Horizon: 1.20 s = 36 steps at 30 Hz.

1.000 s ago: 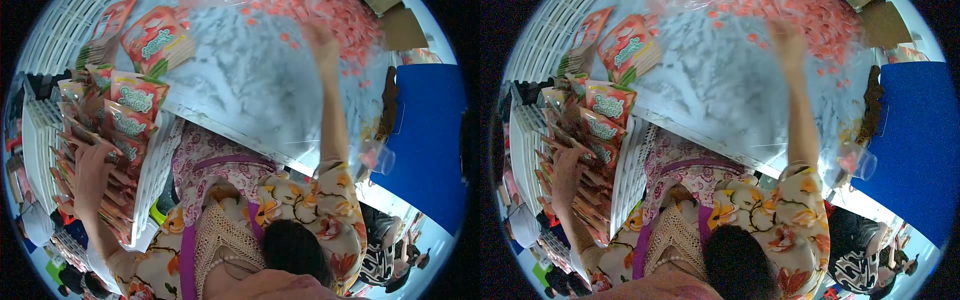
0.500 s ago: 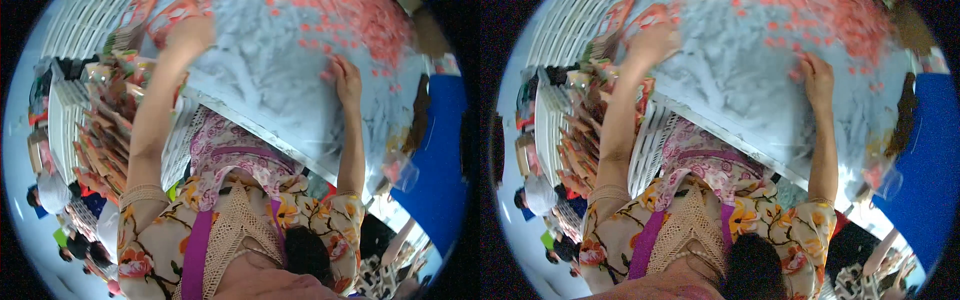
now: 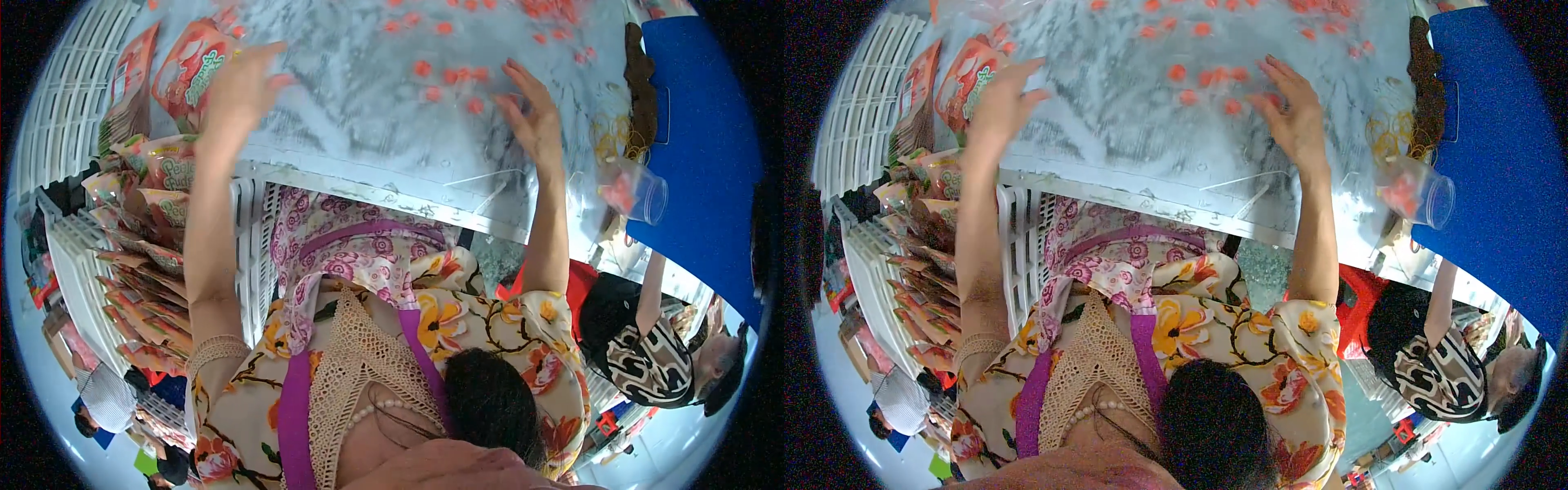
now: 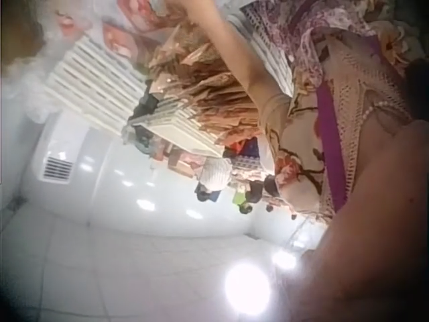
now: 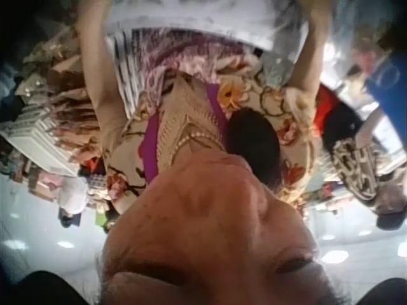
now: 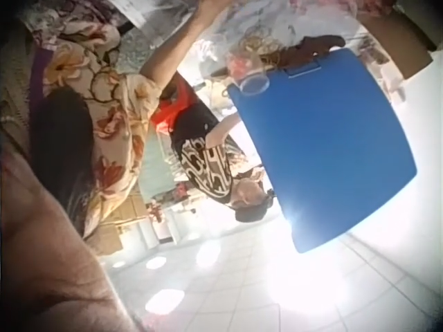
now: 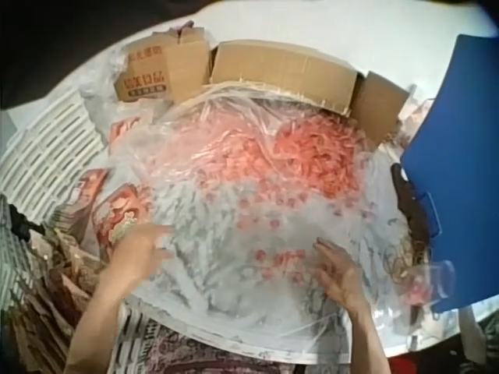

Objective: Counting and packing small individual candies into plastic product pouches at a workbench.

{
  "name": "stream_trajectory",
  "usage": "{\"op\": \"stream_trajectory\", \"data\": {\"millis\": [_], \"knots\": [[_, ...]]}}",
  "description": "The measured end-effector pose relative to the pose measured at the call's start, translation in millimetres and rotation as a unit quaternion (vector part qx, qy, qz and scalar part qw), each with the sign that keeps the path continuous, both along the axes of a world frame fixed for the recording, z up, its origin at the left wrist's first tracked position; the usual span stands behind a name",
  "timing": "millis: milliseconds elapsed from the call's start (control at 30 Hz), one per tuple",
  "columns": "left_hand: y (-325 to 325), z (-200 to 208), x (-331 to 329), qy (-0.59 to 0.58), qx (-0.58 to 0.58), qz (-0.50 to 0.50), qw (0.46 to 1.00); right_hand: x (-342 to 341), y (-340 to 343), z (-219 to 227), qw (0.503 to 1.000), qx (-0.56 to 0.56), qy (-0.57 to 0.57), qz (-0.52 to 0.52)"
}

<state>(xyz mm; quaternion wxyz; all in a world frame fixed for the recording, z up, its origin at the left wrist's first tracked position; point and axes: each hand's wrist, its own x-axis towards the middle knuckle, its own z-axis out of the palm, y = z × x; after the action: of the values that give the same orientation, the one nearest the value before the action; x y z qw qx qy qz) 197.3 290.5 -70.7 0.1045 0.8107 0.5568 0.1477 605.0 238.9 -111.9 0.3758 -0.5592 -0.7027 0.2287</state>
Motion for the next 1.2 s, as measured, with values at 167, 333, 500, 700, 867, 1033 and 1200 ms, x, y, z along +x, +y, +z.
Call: {"op": "stream_trajectory", "data": {"millis": [167, 333, 500, 700, 867, 1033, 1200], "knots": [[-3, -25, 124, -0.146, 0.066, -0.170, 0.972, -23, 18, -11, 0.982, 0.084, -0.157, 0.055], [-8, -48, 162, -0.125, 0.032, -0.156, 0.979, -18, 13, -14, 0.986, 0.057, -0.138, 0.067], [-37, -47, 152, -0.134, -0.007, -0.166, 0.977, -8, -19, 7, 0.989, -0.126, 0.072, 0.005], [-35, -29, 163, -0.170, -0.076, -0.203, 0.961, 25, -33, 9, 0.982, -0.093, 0.145, -0.081], [9, -41, 178, -0.165, 0.031, -0.232, 0.958, 11, -33, 10, 0.991, -0.071, 0.092, -0.068], [15, -50, 191, -0.108, 0.004, -0.276, 0.955, -8, -29, -5, 0.998, 0.005, -0.055, -0.031], [15, -50, 182, -0.113, -0.043, -0.261, 0.958, -5, -42, -12, 0.986, 0.056, -0.159, 0.001]]}}
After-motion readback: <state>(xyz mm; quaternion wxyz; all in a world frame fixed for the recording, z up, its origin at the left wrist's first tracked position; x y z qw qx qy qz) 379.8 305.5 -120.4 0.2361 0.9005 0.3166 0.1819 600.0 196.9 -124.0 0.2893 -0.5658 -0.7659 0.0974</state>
